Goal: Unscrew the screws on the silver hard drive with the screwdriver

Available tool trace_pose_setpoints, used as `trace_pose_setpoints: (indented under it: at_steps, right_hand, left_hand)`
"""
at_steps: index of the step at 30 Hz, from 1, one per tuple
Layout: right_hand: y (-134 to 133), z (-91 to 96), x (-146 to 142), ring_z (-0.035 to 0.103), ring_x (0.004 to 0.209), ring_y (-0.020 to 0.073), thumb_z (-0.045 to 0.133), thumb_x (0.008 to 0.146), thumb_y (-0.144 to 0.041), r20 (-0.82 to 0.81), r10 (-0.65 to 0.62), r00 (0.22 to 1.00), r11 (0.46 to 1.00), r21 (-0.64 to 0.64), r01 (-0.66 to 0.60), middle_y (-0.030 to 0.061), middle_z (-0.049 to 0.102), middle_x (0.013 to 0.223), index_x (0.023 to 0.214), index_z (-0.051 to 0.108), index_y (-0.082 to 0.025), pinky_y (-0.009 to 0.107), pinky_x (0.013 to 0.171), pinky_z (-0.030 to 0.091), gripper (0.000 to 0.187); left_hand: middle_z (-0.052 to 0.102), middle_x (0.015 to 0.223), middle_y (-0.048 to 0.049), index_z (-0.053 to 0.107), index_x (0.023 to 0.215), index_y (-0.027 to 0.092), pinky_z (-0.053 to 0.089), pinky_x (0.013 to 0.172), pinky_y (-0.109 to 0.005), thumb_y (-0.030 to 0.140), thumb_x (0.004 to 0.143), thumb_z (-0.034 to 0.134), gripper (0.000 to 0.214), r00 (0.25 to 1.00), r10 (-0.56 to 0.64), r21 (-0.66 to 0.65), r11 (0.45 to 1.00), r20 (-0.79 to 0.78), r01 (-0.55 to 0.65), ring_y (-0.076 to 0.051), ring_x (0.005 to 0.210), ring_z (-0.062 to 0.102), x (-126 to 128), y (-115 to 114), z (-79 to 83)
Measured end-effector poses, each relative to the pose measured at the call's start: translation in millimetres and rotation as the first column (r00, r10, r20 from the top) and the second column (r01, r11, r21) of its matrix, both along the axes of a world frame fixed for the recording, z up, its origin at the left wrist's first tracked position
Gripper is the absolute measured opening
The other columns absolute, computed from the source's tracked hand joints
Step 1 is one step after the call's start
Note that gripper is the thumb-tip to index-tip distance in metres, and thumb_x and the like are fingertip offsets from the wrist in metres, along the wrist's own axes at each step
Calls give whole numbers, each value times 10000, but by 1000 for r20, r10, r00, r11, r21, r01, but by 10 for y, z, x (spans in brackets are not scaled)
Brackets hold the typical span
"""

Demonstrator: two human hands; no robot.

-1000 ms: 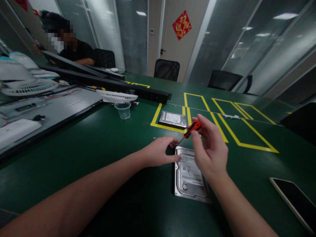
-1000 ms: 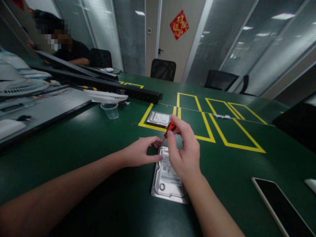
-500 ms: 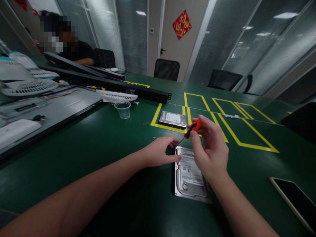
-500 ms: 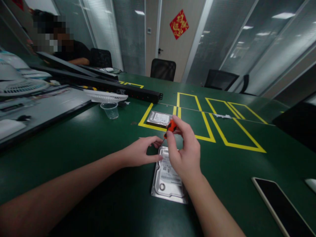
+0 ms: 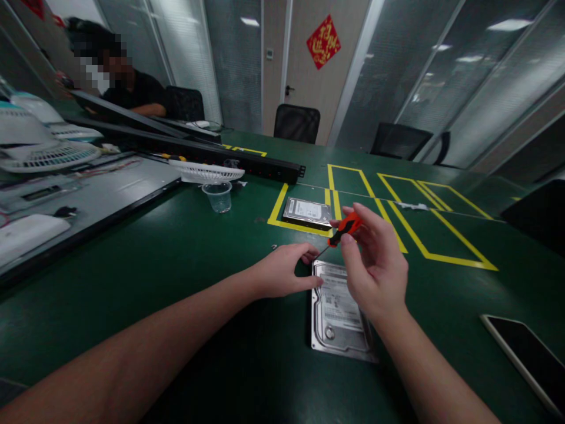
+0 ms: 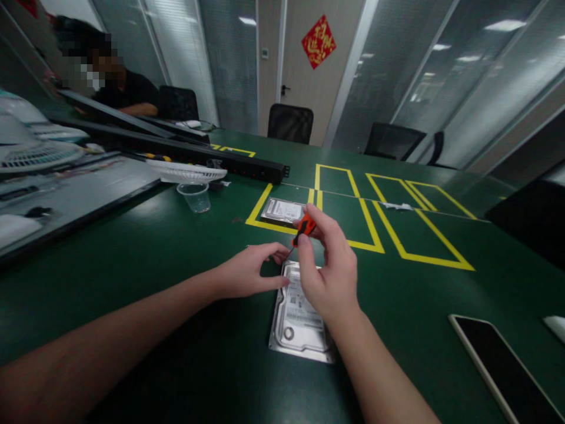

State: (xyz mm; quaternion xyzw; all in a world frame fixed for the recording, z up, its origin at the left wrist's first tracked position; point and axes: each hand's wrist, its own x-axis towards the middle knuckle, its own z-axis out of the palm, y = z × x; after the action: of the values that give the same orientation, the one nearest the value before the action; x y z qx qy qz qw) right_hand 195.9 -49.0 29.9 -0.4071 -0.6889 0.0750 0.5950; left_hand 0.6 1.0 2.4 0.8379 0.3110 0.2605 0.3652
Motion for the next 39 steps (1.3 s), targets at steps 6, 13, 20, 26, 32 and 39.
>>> trace_pose_setpoints:
  at_steps: [6,13,20,26,32,39]
  right_hand:
    - [21,-16,13,779,1115,277,729,957,-227,10,-58,998,998,18,58,83,729,1350,1492,592,-358,535,983,698,568]
    - [-11,2,-6,765,1220,272,611,1023,-228,-18,30,999,999,-39,-31,76,699,1467,1558,533,-369,538,1069,676,559]
    - [22,-12,10,775,1100,271,696,980,-210,37,-65,997,998,21,64,72,719,1325,1517,579,-382,533,968,692,576]
    - [8,-12,17,747,1207,262,564,1057,-225,25,-3,1000,1000,-16,4,74,685,1451,1554,540,-383,548,1077,641,521]
    - [23,-4,19,755,1119,249,635,1019,-198,40,-53,998,998,30,52,58,716,1317,1513,583,-392,500,982,664,534]
    - [6,-7,16,745,1216,262,567,1051,-209,31,-2,1000,1000,-23,3,70,692,1434,1544,546,-382,552,1089,639,523]
  left_hand:
    - [768,1213,-126,672,1272,175,598,985,-458,372,878,861,480,1000,1,12,1000,-11,-1,-298,1104,743,-2,5,-6]
    - [767,1193,-125,660,1288,160,588,990,-468,366,878,866,503,1000,0,4,1000,-8,0,-297,1102,737,-4,0,6]
    - [766,1207,-130,661,1288,162,594,980,-459,361,880,867,499,1000,2,10,1000,-15,-2,-296,1102,739,-1,0,5]
    - [767,1193,-123,660,1283,152,594,983,-451,344,875,871,498,1000,2,5,1000,-3,-2,-288,1104,738,2,3,-4]
    - [766,1206,-126,660,1291,150,593,984,-456,347,880,865,500,1000,-5,-5,1000,2,5,-291,1106,739,5,1,-6]
    - [765,1199,-124,658,1298,144,589,989,-465,357,877,871,517,1000,-1,-1,1000,-3,1,-291,1106,737,1,15,-25]
